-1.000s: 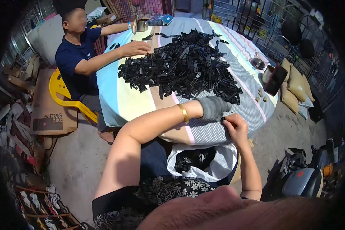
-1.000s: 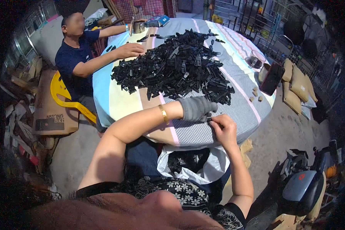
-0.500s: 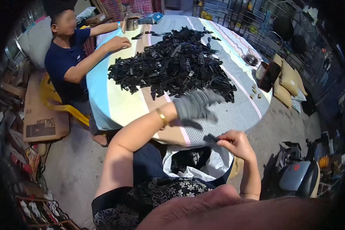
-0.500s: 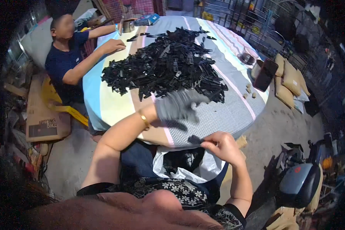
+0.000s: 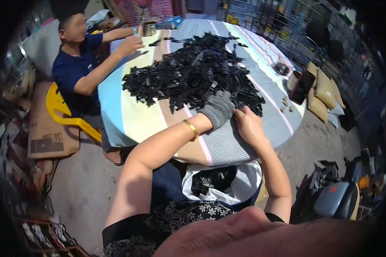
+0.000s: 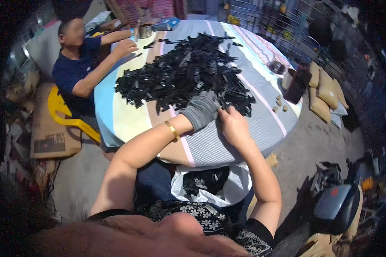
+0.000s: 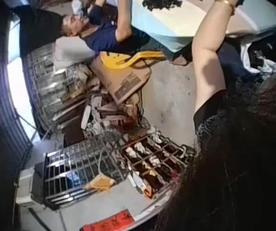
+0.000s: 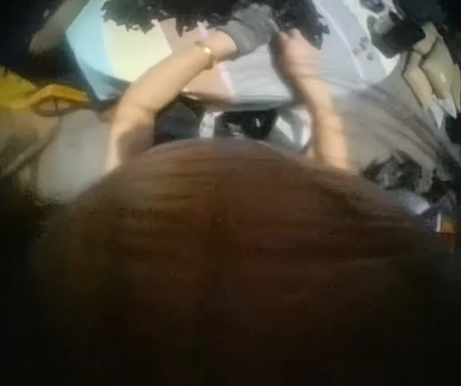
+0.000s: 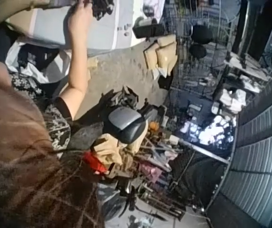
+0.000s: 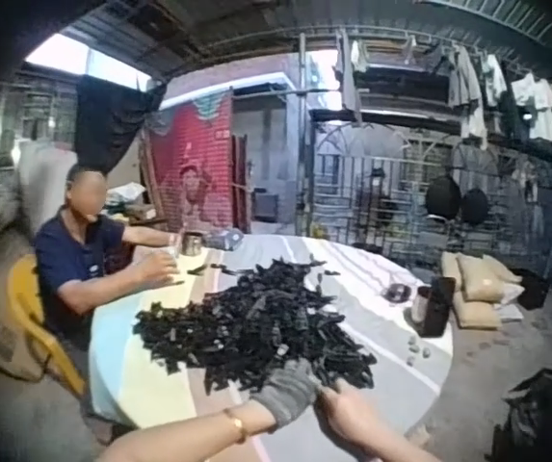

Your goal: Sorting and picking small black plastic parts from a large pile on a table.

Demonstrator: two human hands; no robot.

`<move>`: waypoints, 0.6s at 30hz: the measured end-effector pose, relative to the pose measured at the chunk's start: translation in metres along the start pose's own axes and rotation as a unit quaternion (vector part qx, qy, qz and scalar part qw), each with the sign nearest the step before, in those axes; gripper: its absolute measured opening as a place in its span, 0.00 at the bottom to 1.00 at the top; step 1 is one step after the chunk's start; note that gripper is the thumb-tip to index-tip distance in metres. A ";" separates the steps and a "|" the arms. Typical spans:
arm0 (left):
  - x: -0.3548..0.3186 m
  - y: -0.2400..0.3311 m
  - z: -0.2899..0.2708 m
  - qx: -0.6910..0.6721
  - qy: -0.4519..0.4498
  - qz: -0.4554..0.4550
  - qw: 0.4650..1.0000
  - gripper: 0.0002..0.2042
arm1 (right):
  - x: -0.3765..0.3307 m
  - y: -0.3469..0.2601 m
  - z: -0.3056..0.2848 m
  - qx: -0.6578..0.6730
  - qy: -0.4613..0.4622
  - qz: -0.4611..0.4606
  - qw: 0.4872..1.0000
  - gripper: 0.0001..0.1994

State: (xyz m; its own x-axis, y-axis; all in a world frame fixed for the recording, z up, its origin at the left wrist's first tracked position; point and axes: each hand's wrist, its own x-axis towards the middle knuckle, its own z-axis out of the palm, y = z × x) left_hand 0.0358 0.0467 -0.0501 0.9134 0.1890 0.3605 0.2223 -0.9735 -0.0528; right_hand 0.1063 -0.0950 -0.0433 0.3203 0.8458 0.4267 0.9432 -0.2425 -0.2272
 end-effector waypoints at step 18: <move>-0.003 -0.017 -0.012 -0.073 0.095 -0.099 0.988 0.14 | -0.014 -0.004 0.000 0.087 0.038 -0.071 0.993 0.06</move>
State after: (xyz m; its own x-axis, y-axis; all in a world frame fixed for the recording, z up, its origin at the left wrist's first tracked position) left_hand 0.0253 0.0611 -0.0387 0.7734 0.3640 0.5191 0.3268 -0.9305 0.1655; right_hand 0.0980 -0.1057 -0.0481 0.1962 0.8262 0.5282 0.9521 -0.0316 -0.3042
